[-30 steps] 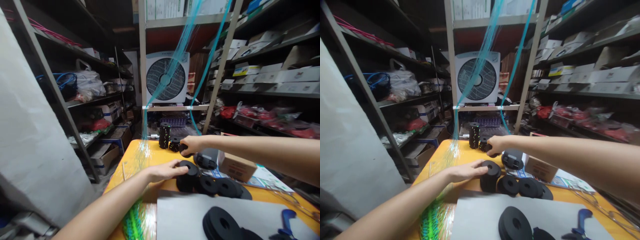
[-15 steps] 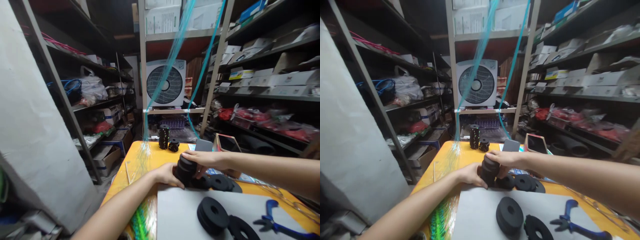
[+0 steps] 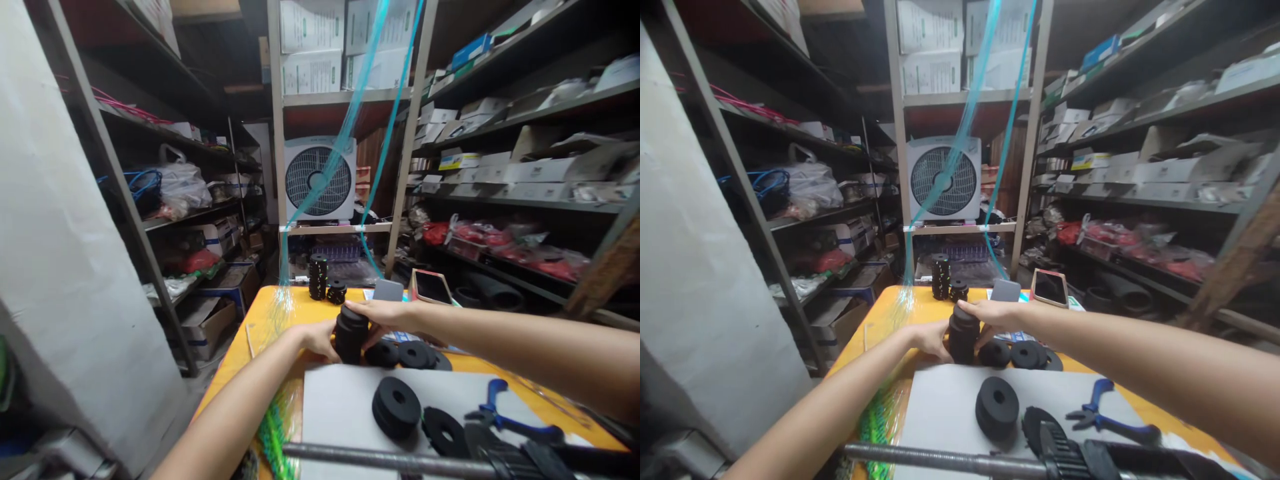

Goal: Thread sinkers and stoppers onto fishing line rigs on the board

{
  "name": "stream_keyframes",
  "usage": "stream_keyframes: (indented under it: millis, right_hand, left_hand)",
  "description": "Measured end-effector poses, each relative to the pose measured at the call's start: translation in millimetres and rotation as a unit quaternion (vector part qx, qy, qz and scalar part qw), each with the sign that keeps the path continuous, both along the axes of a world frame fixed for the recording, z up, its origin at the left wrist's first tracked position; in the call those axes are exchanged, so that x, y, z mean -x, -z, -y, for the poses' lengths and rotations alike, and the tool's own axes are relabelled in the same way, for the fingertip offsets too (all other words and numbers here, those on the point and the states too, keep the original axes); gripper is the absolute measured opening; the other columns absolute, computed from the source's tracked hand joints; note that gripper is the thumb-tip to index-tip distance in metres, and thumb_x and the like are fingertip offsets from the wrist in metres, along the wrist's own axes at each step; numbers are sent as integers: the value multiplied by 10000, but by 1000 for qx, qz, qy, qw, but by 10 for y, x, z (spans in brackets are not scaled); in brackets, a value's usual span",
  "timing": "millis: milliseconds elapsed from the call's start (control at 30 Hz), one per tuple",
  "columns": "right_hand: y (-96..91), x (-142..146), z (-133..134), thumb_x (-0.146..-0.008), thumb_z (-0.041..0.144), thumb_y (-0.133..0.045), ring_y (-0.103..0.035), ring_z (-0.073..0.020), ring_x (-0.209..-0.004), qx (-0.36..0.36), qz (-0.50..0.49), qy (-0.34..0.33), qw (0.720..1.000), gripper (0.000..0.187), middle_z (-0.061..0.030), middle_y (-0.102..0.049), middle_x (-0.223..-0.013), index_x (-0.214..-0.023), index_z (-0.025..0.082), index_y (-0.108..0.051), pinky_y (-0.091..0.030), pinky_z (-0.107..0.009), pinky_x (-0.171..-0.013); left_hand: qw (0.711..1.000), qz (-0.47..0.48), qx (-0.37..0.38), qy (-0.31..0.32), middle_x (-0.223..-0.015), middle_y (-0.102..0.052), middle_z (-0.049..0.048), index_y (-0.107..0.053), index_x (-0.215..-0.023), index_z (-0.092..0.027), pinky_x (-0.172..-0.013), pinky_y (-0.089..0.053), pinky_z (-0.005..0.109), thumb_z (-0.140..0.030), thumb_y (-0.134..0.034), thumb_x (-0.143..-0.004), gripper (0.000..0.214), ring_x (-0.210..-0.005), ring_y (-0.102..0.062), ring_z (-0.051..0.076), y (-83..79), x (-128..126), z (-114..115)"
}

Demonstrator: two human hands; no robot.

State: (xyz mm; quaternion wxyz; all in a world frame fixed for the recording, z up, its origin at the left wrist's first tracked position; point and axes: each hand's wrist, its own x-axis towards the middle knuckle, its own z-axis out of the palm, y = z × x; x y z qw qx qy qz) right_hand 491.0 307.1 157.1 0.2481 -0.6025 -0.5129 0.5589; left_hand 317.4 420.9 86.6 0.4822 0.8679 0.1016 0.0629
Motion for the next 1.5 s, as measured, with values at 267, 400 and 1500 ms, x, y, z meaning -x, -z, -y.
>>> stream_keyframes:
  millis: [267, 400, 1500]
  right_hand:
    - [-365, 50, 13, -976, 493, -531, -668, -197, -933, -81, -24, 27, 996, 426, -94, -657, -1136, -1215, 147, -595, -567, -409, -819]
    - [-796, 247, 222, -983, 567, -462, -674, -208, -953, -169, -62, 7, 984, 515, -104, -663, -1142, -1267, 151, -571, -555, -439, -864]
    - [-787, 1984, 1147, -913, 434, -639, -603, -261, -1090, -336, 328, -241, 849, 557, -123, -572, -1290, -1384, 187, -473, -505, -488, -933]
  left_hand:
    - [992, 98, 46, -62, -1170, -640, 95, -590, -1231, -150, -887, -555, 455, -321, -645, -928, 352, -1019, -649, 233, -253, 162, 94]
    - [967, 199, 77, -140, -1300, -576, 106, -536, -1317, -178, -918, -546, 474, -224, -683, -893, 451, -1087, -623, 253, -662, 612, 301]
    - [718, 375, 46, -585, -1313, -562, 112, -553, -1281, -179, -956, -509, 491, -294, -620, -936, 370, -1132, -588, 264, -353, 1931, 1995]
